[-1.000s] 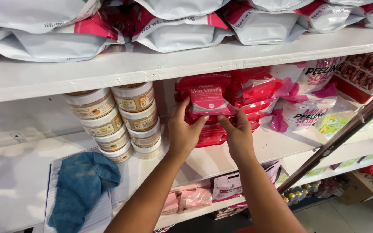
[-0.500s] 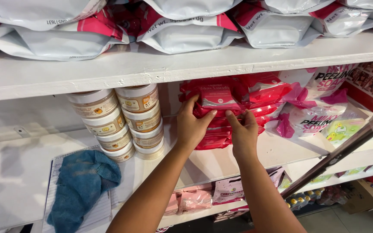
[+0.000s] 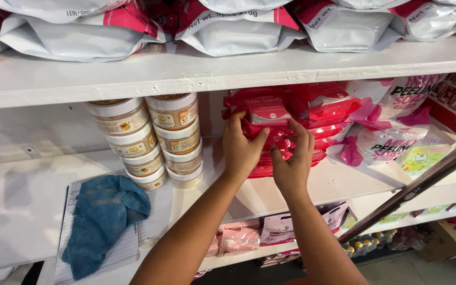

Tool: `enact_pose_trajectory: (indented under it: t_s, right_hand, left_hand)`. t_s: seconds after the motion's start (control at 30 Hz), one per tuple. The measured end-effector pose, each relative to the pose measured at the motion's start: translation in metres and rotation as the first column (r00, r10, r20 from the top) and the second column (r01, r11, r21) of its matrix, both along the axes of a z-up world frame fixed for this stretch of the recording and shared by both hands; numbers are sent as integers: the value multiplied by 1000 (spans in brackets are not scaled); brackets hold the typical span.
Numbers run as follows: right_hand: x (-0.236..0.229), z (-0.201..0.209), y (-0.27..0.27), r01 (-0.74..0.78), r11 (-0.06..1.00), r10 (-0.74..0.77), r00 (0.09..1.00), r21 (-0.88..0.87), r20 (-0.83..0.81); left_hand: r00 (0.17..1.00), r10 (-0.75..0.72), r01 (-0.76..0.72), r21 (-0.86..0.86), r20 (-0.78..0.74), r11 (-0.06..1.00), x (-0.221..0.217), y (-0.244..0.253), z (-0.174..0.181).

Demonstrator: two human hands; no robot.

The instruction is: The person wipes red packaged products on a shelf using a blue cloth, then places them back. They then pick up a notebook and pen and write on the notebook while standing in front of the shelf.

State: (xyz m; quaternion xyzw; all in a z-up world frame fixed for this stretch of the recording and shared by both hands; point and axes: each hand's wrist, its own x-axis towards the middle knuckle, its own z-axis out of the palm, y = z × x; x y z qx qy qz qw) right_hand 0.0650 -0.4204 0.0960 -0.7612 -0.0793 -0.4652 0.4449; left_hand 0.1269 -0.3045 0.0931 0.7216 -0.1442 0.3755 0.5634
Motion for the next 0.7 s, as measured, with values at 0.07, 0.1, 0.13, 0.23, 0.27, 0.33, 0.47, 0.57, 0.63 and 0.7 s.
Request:
enact_pose_trajectory:
  t_s: [0.07, 0.1, 0.13, 0.23, 0.27, 0.33, 0.47, 0.57, 0.63, 0.7]
  right_hand:
    - [1, 0, -1, 4, 996, -2, 1000, -88, 22]
    - [-1, 0, -1, 4, 996, -2, 1000, -89, 21]
    - [-3, -1, 0, 14, 996, -14, 1000, -84, 1]
    - [-9, -4, 2, 41, 995, -43, 999, -87, -18]
    - [-11, -6, 3, 56, 994, -58, 998, -96, -16]
    - [-16, -6, 7, 75, 991, -77, 997, -114, -7]
    - [-35, -4, 25, 104, 987, -104, 995, -124, 6]
    - [-55, -2, 46, 111, 985, -108, 994, -131, 31]
    - [-68, -2, 65, 111, 985, -107, 994, -130, 34]
    - [-81, -2, 88, 111, 986, -107, 994, -125, 36]
  left_hand:
    - [1000, 9, -9, 1, -7, 1000, 3, 0, 2]
    - [1000, 9, -9, 0, -8, 1000, 3, 2, 1]
    - [1000, -16, 16, 13, -5, 1000, 3, 4, 0]
    - [997, -73, 73, 16, -4, 997, -3, 9, -2]
    - [995, -102, 102, 6, -4, 995, -5, 12, -3]
    - [984, -173, 173, -12, -46, 985, -15, 16, 1]
    - [955, -285, 284, -27, -83, 959, -33, 28, 0]
    - [972, -206, 195, 101, 114, 976, -53, 46, -4]
    - [964, -219, 201, 123, 152, 972, -74, 63, -1]
    - [954, -234, 208, 149, 188, 967, -93, 85, 2]
